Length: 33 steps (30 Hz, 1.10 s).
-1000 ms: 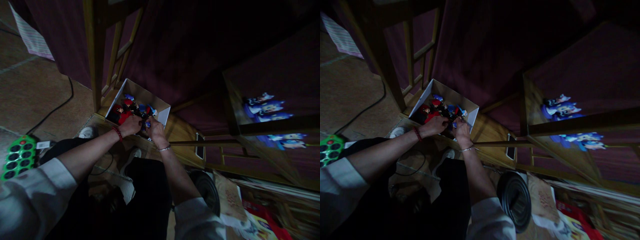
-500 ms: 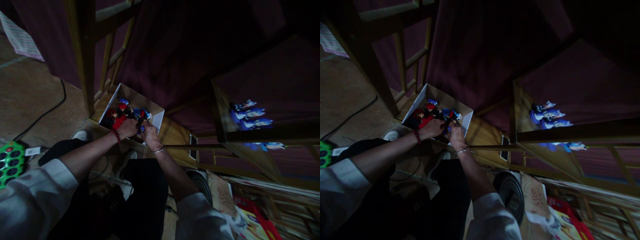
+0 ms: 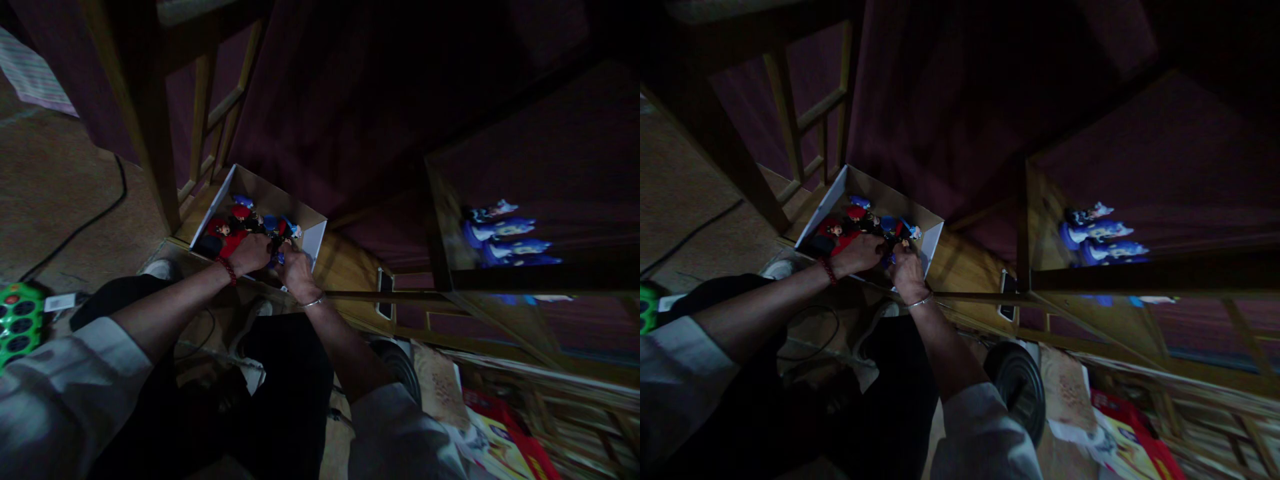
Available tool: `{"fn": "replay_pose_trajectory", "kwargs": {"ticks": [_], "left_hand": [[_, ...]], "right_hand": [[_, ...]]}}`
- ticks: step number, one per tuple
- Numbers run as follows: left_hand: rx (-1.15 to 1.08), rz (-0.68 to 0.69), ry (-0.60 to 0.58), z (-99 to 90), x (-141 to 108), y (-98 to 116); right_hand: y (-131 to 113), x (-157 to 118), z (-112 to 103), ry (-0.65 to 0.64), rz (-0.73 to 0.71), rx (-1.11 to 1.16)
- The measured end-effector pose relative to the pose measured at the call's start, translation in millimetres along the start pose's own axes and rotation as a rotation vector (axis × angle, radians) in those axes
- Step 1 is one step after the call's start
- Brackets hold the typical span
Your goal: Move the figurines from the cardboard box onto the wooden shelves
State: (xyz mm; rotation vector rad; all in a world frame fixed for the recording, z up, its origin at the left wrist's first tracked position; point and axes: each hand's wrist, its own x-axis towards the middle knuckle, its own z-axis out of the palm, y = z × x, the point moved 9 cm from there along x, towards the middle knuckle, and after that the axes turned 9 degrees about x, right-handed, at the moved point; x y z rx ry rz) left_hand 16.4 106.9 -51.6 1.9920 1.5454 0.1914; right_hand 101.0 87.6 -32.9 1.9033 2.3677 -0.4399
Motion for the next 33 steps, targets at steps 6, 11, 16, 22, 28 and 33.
{"fn": "replay_pose_trajectory", "kwargs": {"ticks": [6, 11, 16, 22, 28, 33], "left_hand": [[0.042, 0.053, -0.019, 4.9, -2.4, 7.4], [0.096, 0.080, -0.029, 2.3, -10.2, 14.3], [0.105, 0.086, -0.046, 1.2, -14.4, 15.1], [0.080, 0.089, -0.039, -2.5, -17.3, 14.3], [0.087, 0.104, -0.028, -5.4, -18.2, 18.4], [0.098, 0.100, -0.014, -1.4, -14.9, 19.4]], "right_hand": [[3.2, 0.7, 2.8, 0.027, -0.003, 0.007], [2.1, 3.0, 3.4, 0.023, 0.008, -0.008], [-2.1, 6.3, 1.3, -0.021, -0.030, 0.066], [6.5, 0.8, -1.4, 0.026, -0.063, 0.192], [20.6, -5.2, 0.7, 0.073, -0.052, 0.275], [21.6, -5.9, 1.4, 0.086, -0.057, 0.277]]}}
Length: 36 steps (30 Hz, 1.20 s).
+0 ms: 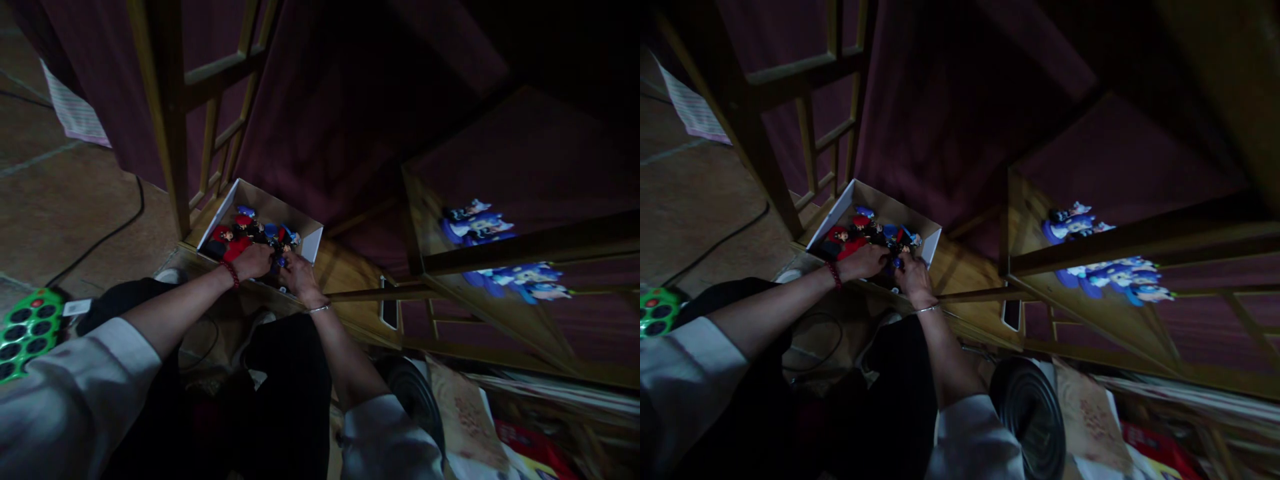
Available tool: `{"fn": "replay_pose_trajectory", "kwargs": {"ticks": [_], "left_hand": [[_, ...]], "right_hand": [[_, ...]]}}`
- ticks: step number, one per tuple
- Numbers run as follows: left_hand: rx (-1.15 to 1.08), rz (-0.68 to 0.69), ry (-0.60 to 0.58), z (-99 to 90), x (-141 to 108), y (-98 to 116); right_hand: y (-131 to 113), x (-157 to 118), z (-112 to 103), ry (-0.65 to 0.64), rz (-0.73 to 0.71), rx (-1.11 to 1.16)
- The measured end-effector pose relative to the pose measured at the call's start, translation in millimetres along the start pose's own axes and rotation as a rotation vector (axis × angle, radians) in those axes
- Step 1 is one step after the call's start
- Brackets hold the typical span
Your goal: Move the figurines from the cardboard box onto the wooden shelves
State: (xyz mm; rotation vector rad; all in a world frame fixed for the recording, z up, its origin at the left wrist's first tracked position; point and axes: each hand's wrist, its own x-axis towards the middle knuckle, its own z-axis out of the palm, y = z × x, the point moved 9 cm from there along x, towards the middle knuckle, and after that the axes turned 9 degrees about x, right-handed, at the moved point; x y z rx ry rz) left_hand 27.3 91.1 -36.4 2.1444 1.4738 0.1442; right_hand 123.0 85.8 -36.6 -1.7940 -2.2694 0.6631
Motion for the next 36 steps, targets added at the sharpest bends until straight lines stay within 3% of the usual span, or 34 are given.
{"fn": "replay_pose_trajectory", "kwargs": {"ticks": [11, 23, 28, 33, 36], "left_hand": [[-0.003, -0.069, 0.019, 1.3, 0.5, -1.6], [-0.173, -0.157, 0.141, -2.5, -10.0, -12.7], [-0.588, -0.131, 0.228, -9.5, -19.9, -5.0], [-1.225, -0.235, 0.227, -0.1, -39.8, 8.1], [-1.440, -0.266, 0.280, 2.6, -51.2, 15.0]], "right_hand": [[-12.4, -6.5, -5.9, -0.009, -0.054, -0.111], [-10.2, -8.2, -25.2, 0.091, -0.088, 0.157], [-18.2, -13.8, -40.0, 0.103, -0.130, 0.294], [-25.7, -23.6, -51.9, 0.116, -0.130, 0.390], [-29.7, -31.2, -57.0, 0.095, -0.129, 0.445]]}}
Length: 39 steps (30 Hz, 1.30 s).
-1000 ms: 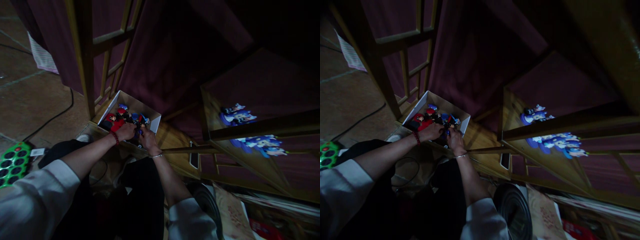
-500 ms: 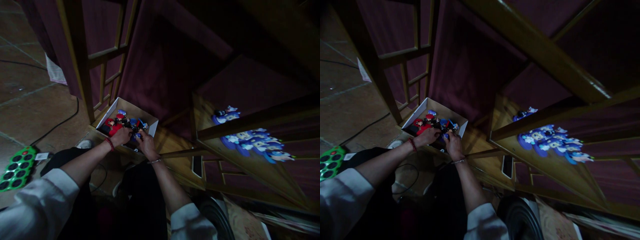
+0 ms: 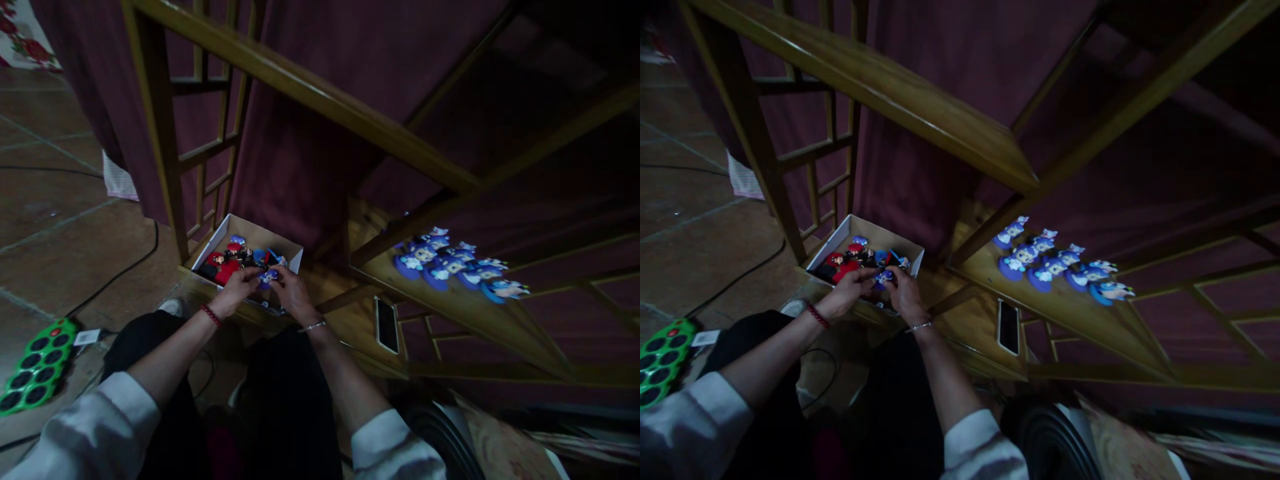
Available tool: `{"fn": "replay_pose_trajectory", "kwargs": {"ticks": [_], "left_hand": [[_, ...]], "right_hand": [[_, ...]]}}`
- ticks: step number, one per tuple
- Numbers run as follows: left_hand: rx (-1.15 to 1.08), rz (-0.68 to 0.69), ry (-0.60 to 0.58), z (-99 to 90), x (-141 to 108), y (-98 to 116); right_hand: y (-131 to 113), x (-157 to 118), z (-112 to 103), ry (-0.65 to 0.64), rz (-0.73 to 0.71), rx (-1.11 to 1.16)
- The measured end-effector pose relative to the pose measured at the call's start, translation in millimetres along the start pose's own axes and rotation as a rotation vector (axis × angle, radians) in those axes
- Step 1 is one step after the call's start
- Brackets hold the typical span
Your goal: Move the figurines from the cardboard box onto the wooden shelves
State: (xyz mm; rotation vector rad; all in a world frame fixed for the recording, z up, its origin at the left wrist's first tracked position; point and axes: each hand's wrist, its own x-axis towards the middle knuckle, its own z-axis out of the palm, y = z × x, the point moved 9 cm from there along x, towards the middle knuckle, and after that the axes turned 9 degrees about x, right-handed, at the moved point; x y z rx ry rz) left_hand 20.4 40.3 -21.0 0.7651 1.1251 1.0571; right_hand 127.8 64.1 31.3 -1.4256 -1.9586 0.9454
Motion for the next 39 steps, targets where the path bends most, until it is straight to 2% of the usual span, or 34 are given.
{"fn": "replay_pose_trajectory", "kwargs": {"ticks": [6, 14, 27, 32, 39], "left_hand": [[-0.100, 0.031, 0.067, 3.6, -20.8, 7.0], [-0.130, 0.060, 0.000, 28.3, -53.0, 32.1], [-0.099, 0.047, -0.067, 63.6, -106.8, 64.1], [-0.027, 0.071, -0.160, 87.6, -124.9, 83.2], [0.092, 0.174, -0.308, 134.4, -143.8, 104.2]], "right_hand": [[-17.8, -15.6, -13.6, 0.013, -0.032, 0.081], [-42.1, -42.3, -41.4, 0.106, -0.095, 0.135], [-93.1, -98.8, -81.7, 0.217, -0.137, 0.033], [-104.6, -118.7, -104.4, 0.281, -0.192, 0.127], [-112.2, -148.6, -144.9, 0.313, -0.191, 0.312]]}}
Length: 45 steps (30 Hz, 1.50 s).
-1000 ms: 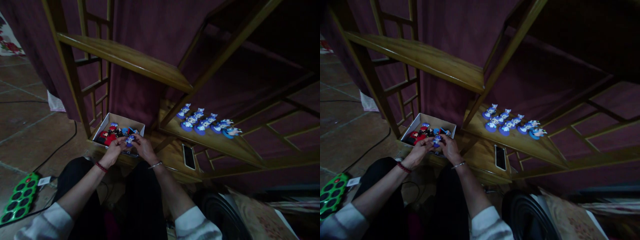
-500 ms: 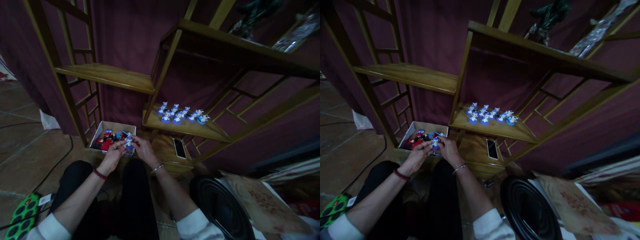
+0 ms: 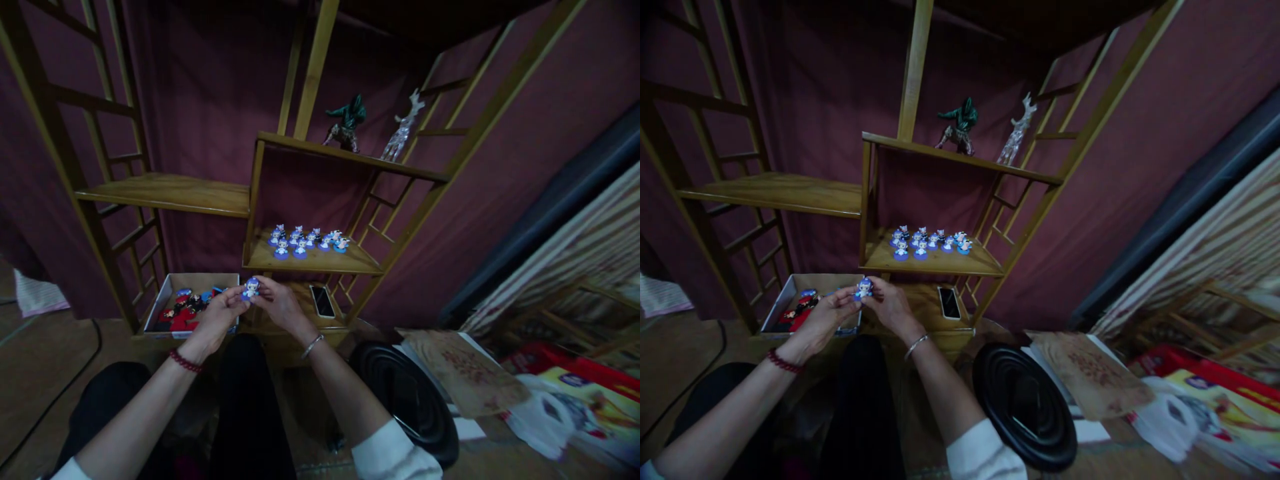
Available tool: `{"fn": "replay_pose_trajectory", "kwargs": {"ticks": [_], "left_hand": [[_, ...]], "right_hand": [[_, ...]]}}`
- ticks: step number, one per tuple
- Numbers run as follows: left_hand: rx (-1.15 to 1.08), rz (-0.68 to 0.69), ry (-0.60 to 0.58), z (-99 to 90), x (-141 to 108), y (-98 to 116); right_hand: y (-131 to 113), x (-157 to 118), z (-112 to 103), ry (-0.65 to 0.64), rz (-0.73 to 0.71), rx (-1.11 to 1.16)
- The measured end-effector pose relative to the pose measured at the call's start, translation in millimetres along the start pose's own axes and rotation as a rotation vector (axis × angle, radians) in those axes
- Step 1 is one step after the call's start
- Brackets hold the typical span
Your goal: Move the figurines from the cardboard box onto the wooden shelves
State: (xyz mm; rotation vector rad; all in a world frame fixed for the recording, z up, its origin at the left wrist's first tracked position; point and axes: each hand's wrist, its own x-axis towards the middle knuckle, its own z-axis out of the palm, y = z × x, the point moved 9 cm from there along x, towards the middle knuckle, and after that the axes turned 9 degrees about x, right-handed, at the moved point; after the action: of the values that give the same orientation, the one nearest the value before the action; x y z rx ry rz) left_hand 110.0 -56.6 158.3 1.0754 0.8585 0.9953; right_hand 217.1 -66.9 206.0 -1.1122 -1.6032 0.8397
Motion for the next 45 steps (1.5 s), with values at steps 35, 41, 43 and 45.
{"fn": "replay_pose_trajectory", "kwargs": {"ticks": [35, 41, 43, 45], "left_hand": [[0.065, 0.086, -0.183, 133.1, 46.3, -1.7], [0.043, 0.095, -0.174, 135.0, 51.5, -3.0], [0.055, 0.099, -0.185, 137.9, 53.3, -2.2], [0.081, 0.102, -0.188, 141.2, 54.9, -0.8]], "right_hand": [[33.5, -22.8, -134.8, 0.154, 0.002, 0.117], [36.0, -20.8, -138.2, 0.178, 0.006, 0.117], [35.9, -19.7, -140.3, 0.184, 0.008, 0.125], [35.3, -18.7, -143.1, 0.185, 0.011, 0.119]]}}
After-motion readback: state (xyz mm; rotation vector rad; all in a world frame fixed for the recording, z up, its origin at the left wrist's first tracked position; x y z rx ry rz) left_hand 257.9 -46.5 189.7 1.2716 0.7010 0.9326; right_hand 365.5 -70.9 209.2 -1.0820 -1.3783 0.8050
